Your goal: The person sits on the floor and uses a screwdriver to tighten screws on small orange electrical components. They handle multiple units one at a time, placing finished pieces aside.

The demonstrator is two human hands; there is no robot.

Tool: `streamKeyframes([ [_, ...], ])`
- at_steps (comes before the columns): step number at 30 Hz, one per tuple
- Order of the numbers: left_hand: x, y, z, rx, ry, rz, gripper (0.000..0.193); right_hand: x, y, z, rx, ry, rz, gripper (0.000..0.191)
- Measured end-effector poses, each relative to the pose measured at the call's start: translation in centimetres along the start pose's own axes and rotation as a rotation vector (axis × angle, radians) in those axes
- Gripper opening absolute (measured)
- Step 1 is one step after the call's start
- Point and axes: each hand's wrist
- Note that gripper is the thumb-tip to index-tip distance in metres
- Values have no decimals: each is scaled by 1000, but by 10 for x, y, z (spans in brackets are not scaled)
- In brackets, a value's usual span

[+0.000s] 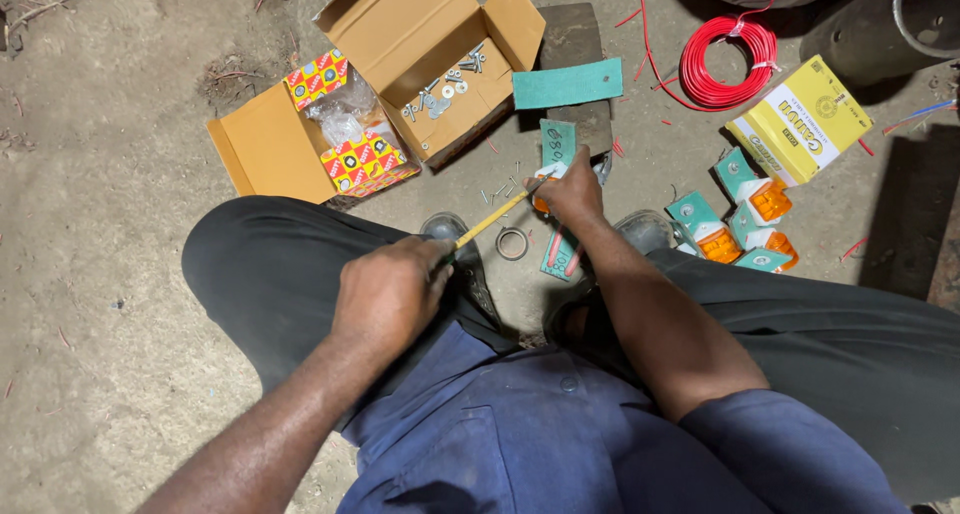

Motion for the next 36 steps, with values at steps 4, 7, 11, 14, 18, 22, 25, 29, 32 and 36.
streamKeyframes([
  [4, 1, -2, 1, 138, 82, -30, 28, 0, 1, -1, -10, 23, 8, 79],
  [7, -3, -3, 0, 277, 200, 26, 26, 0, 1, -1, 6, 25, 0, 79],
  [11, -15, 2, 1, 779, 625, 430, 25, -1, 0, -1, 19, -4, 10, 79],
  [14, -18, 9, 2, 608, 540, 391, 23, -1, -1, -2, 22, 15, -11, 81],
  [18, -18, 14, 0, 528, 536, 402, 23, 0, -1, -3, -5, 37, -11, 80],
  [22, -18, 12, -2, 633, 541, 389, 22, -1, -1, -5, -1, 32, -12, 80],
  [25, -21, 10, 0, 772, 600, 440, 20, -2, 0, -5, -4, 48, -13, 79],
  [29, -28, 9, 6, 1073, 845, 593, 17, -2, -1, -5, 30, 16, -14, 80],
  [32, -31, 3, 4, 990, 806, 563, 16, -2, -2, -5, 41, 42, -35, 81],
  [36, -25, -7, 2, 492, 345, 186, 17, -2, -3, -6, 35, 64, -36, 79],
])
Point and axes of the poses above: each hand's wrist, its own x-axis away from the middle knuckle, its own y-axis out of the back of the hand, z = x × y, and after that the axes turned 15 degrees about -x, right-handed
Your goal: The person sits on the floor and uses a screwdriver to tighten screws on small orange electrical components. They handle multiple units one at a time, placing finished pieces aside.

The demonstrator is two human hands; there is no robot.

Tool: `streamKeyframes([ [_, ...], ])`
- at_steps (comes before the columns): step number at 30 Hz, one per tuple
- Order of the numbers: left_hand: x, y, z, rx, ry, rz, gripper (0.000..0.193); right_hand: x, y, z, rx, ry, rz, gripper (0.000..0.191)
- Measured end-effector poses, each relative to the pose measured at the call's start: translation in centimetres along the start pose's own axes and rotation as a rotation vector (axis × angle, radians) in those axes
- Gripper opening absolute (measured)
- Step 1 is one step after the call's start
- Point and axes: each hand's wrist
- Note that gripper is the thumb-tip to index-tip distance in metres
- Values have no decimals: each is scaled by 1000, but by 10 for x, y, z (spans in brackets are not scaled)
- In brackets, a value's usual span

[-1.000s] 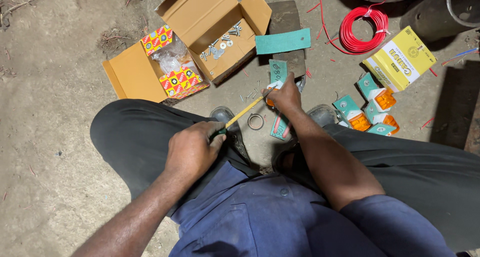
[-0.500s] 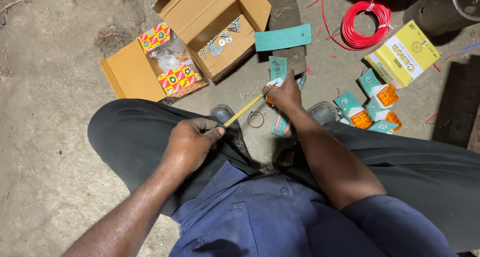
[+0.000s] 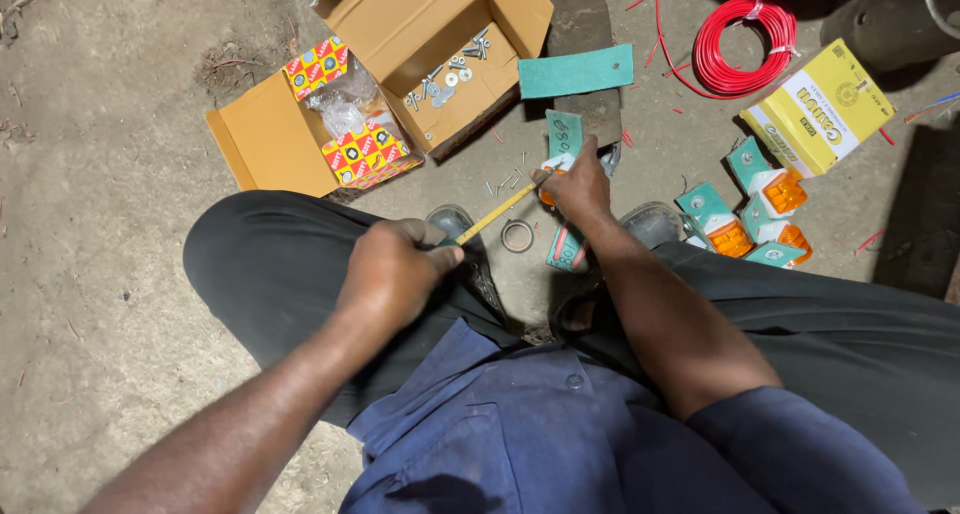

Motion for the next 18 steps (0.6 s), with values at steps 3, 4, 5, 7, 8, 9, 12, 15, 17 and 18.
streamKeyframes([
  [3, 9, 0, 9, -719, -630, -348, 22, 2, 0, 1, -6, 1, 9, 80],
  [4, 12, 2, 13, -861, -761, -351, 30, 2, -1, 1, -12, 4, 10, 79],
  [5, 15, 4, 16, -1005, -890, -350, 39, 3, -1, 1, -19, 5, 14, 79],
  [7, 19, 4, 16, -994, -888, -383, 35, 4, -2, 3, -18, 12, 5, 78],
  [8, 19, 3, 15, -990, -891, -404, 33, 5, -2, 3, -18, 18, -4, 78],
  [9, 18, 0, 13, -694, -749, -458, 29, 5, -2, 4, -11, -1, -5, 79],
  [12, 12, -6, 5, -72, -364, -422, 27, 3, -2, 6, -8, -59, -24, 79],
  [15, 0, -3, 5, 28, -63, -90, 25, 2, -1, 6, -23, -53, -18, 80],
  [17, -4, 2, 9, 89, 130, 137, 25, 3, -1, 5, -22, 5, -3, 80],
  [18, -3, 5, 10, -235, -185, 12, 22, 3, 0, 5, -9, 6, -5, 81],
])
Point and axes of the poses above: each hand's wrist, its own x-axis away from the middle knuckle, its own y-axis out of the back of the hand, z = x × y, and after that the axes turned 15 degrees about -x, right-handed
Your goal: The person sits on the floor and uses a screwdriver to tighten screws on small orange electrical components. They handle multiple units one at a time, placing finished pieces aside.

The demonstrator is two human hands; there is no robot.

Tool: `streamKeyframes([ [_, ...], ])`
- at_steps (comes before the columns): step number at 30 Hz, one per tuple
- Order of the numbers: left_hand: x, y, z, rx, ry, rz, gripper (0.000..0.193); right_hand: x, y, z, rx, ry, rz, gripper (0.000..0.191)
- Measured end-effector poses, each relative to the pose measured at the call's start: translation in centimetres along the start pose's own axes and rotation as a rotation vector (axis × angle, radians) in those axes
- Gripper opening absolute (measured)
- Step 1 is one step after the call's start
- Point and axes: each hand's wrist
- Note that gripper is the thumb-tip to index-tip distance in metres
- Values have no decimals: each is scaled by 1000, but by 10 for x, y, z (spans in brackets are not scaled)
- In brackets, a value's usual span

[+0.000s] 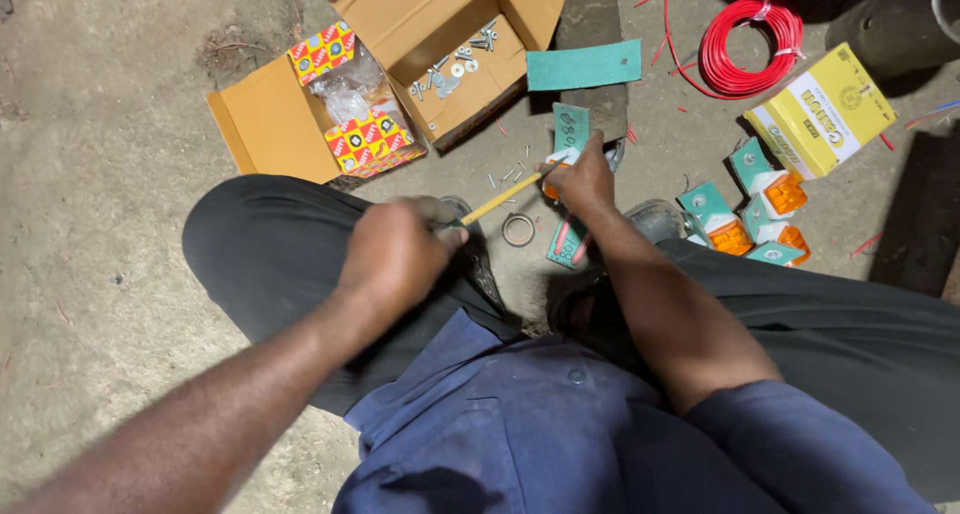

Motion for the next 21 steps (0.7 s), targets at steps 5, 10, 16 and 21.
streamKeyframes([
  [5, 15, 8, 4, -863, -768, -344, 29, 3, -1, 1, -51, 0, -1, 79],
  [10, 14, -2, -11, -67, -148, -243, 18, 3, -2, 0, -12, 21, -38, 78],
  [16, 1, 7, -8, -221, -147, -64, 18, 3, 0, -1, -61, 15, 7, 76],
  [21, 8, 13, -6, -746, -716, -335, 22, 2, -1, 1, -46, 3, -1, 77],
])
Point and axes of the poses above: each hand's wrist, its own x-axis away from the middle knuckle, its own y-axis out of the back of the hand, z = x × y, and after that the axes turned 15 degrees about -x, right-handed
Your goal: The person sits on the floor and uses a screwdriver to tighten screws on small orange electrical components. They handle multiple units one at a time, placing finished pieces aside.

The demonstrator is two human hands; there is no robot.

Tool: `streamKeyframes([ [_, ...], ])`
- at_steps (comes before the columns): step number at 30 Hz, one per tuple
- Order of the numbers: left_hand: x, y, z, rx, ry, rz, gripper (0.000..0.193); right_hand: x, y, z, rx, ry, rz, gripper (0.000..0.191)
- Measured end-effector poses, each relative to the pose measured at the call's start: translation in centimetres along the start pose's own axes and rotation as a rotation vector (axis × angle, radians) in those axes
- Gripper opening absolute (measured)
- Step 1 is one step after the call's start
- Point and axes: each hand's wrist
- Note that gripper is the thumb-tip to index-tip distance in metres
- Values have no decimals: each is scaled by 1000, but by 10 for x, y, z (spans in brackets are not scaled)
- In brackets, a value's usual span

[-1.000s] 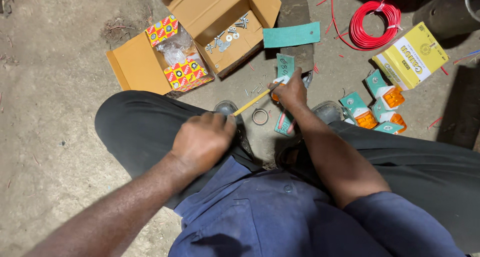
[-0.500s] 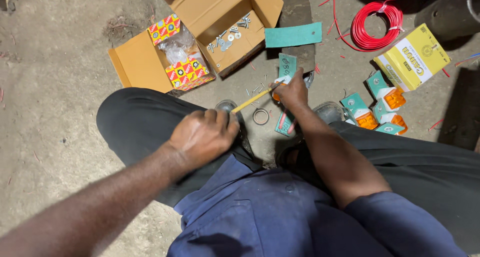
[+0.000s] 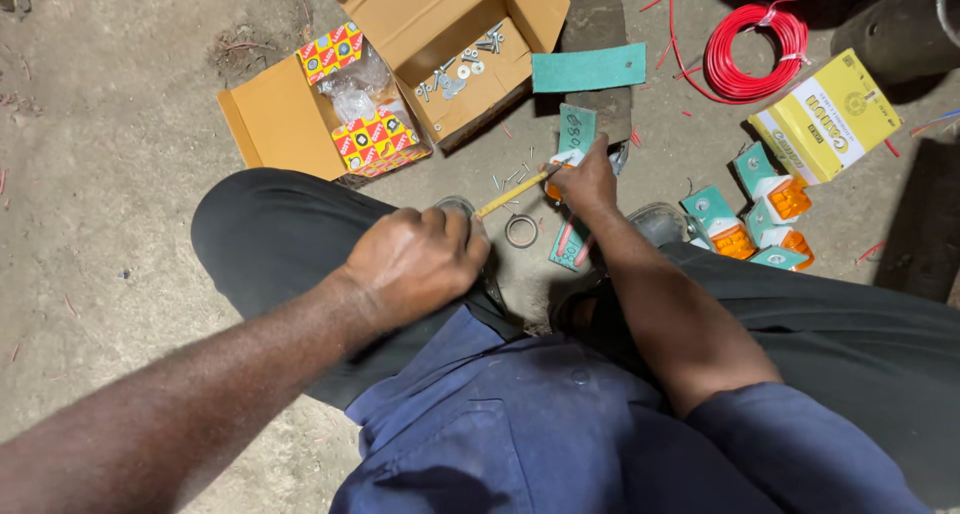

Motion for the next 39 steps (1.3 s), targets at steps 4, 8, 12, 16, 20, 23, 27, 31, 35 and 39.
streamKeyframes([
  [4, -7, -7, -6, 574, 516, 113, 12, -1, 0, 1, -9, 29, -14, 80],
  [8, -13, -15, -9, 1336, 1168, 403, 17, -1, 0, 0, -16, 3, -3, 80],
  [12, 1, -12, -5, 164, 181, 119, 14, 0, -1, 1, -14, -29, 1, 79],
  [16, 7, -11, -4, 121, 141, -26, 15, 0, -2, 2, -2, -9, -16, 80],
  [20, -4, -18, -12, 770, 686, 183, 12, -1, -2, 1, -19, -24, -41, 82],
  [23, -8, -18, -14, 1345, 1132, 409, 14, -2, -2, 0, 25, -40, -28, 82],
  [27, 3, -8, -2, 122, 133, 129, 16, -2, -2, 1, 40, -59, 1, 80],
  [31, 3, -2, -10, 263, 327, 10, 14, -3, -2, 2, 10, -55, -15, 81],
  [35, -8, -9, -21, 683, 718, 156, 21, -4, -2, -1, -42, -20, -41, 81],
  [39, -5, -10, -11, 615, 652, 255, 31, -2, -3, -3, 4, -69, -23, 79],
])
Point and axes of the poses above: each hand's wrist, its own x-axis away from the middle knuckle, its own y-axis out of the back of the hand, z = x × y, and after that the axes turned 15 degrees about -x, right-handed
